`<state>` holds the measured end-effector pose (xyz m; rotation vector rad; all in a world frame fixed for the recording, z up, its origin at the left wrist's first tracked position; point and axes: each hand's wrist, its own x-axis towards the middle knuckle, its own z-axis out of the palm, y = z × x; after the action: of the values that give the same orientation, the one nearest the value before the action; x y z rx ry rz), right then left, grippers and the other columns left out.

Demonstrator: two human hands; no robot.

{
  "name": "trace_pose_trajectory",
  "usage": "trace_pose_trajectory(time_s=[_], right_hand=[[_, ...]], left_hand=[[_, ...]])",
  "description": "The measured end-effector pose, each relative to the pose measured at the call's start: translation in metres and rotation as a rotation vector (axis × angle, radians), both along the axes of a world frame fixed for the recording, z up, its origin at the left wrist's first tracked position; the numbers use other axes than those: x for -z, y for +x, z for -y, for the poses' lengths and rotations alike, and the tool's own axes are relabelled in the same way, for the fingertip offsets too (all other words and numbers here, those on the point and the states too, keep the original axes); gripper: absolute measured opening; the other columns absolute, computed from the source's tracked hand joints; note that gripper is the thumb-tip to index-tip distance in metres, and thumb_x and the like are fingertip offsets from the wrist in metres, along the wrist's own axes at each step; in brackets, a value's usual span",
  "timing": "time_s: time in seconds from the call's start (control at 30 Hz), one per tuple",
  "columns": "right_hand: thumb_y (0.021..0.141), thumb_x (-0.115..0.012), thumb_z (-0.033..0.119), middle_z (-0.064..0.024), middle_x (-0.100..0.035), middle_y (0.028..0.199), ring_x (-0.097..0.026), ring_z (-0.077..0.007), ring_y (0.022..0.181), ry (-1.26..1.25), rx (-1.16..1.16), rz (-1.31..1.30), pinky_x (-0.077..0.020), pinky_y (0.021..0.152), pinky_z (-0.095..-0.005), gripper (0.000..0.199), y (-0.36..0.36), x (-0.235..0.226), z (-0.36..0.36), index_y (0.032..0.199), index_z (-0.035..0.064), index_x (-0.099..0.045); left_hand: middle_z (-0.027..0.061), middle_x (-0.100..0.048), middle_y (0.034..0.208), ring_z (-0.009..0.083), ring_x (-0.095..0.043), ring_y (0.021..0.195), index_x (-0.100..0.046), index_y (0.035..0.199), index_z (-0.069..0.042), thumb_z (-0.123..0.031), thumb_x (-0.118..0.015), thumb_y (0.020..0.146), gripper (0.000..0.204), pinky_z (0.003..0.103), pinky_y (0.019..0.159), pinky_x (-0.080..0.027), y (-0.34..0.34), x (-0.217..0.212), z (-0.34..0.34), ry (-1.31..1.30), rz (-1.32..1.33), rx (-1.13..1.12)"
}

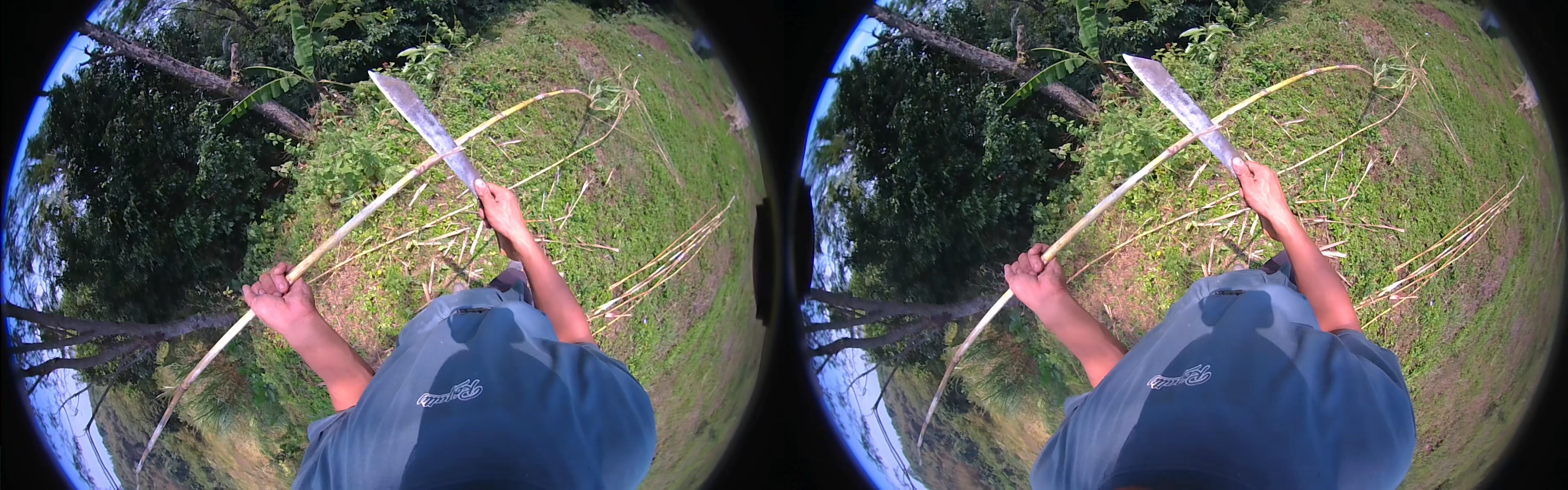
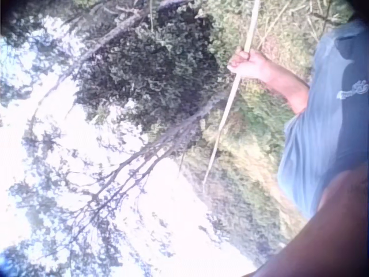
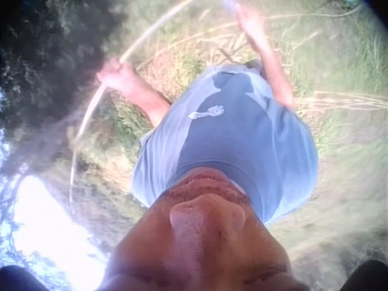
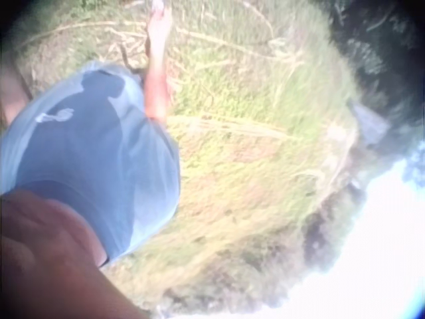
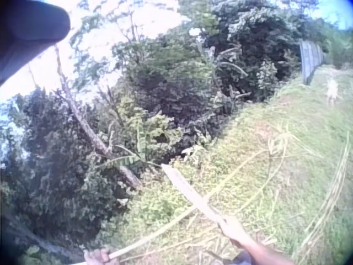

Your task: The person uses a machete to cut long, thin sticks into shorter segments in an outdoor grassy area. They repeatedly pick up sticks, position them, and chop them into pieces, which are then dropped onto the ground.

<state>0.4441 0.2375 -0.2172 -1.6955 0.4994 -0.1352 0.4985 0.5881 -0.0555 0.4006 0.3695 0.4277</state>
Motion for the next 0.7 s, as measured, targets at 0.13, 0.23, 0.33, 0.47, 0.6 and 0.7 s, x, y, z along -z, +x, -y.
trace_pose_trajectory(time_s=[0.13,0.23,0.33,0.47,0.6,0.7], right_hand=[[0.093,-0.05,0.052,-0.0018,-0.051,0.054,-0.05,-0.0105,0.052,-0.109,-0.086,-0.053,-0.0389,0.049,-0.0295,0.053,-0.002,-0.024,-0.015,0.077,0.002,-0.057],[0.096,-0.047,0.048,-0.0007,-0.047,0.051,-0.047,-0.0098,0.044,0.099,0.075,-0.125,-0.0368,0.042,-0.0292,0.049,0.004,-0.018,0.009,0.078,0.0037,-0.057],[0.096,-0.045,0.049,-0.0016,-0.049,0.052,-0.047,-0.0115,0.041,0.017,0.01,-0.116,-0.0366,0.04,-0.0299,0.051,0.008,-0.006,0.013,0.078,0.0033,-0.056],[0.095,-0.051,0.047,-0.0008,-0.051,0.055,-0.047,-0.0095,0.047,0.083,-0.317,-0.125,-0.0384,0.044,-0.0291,0.047,-0.014,-0.057,-0.05,0.077,0.004,-0.058],[0.096,-0.047,0.051,0.0,-0.05,0.056,-0.047,-0.0079,0.047,0.2,-0.209,-0.009,-0.0391,0.043,-0.0247,0.049,-0.008,-0.06,-0.056,0.077,0.0064,-0.053],[0.095,-0.045,0.056,0.0003,-0.047,0.057,-0.046,-0.0087,0.046,0.267,0.091,0.082,-0.0389,0.042,-0.0247,0.049,0.02,-0.044,-0.017,0.077,0.0096,-0.047]], left_hand=[[0.0007,-0.021,0.047,0.0151,-0.018,0.039,-0.03,0.063,-0.014,-0.032,-0.028,0.102,0.043,0.033,0.056,-0.041,-0.008,0.01,-0.004,0.028,0.067,0.058],[0.0012,-0.021,0.048,0.0154,-0.02,0.041,-0.031,0.061,-0.014,-0.028,-0.032,0.099,0.04,0.033,0.06,-0.041,-0.019,-0.001,0.006,0.025,0.078,0.055],[0.0013,-0.022,0.048,0.0155,-0.023,0.043,-0.031,0.061,-0.013,-0.025,-0.038,0.096,0.037,0.033,0.064,-0.04,-0.027,-0.002,0.026,0.014,0.1,0.076],[0.0027,-0.027,0.054,0.0164,-0.03,0.053,-0.037,0.066,-0.012,-0.029,-0.04,0.094,0.033,0.036,0.073,-0.042,-0.028,0.006,0.037,0.047,0.307,0.169],[0.0037,-0.036,0.069,0.0197,-0.04,0.066,-0.046,0.079,-0.01,-0.031,-0.044,0.09,0.023,0.042,0.087,-0.039,-0.033,-0.017,0.051,0.185,0.587,0.139],[0.003,-0.041,0.072,0.0203,-0.048,0.07,-0.054,0.097,-0.009,-0.031,-0.03,0.1,0.033,0.051,0.094,-0.044,-0.022,-0.019,0.035,0.449,0.832,0.177]])
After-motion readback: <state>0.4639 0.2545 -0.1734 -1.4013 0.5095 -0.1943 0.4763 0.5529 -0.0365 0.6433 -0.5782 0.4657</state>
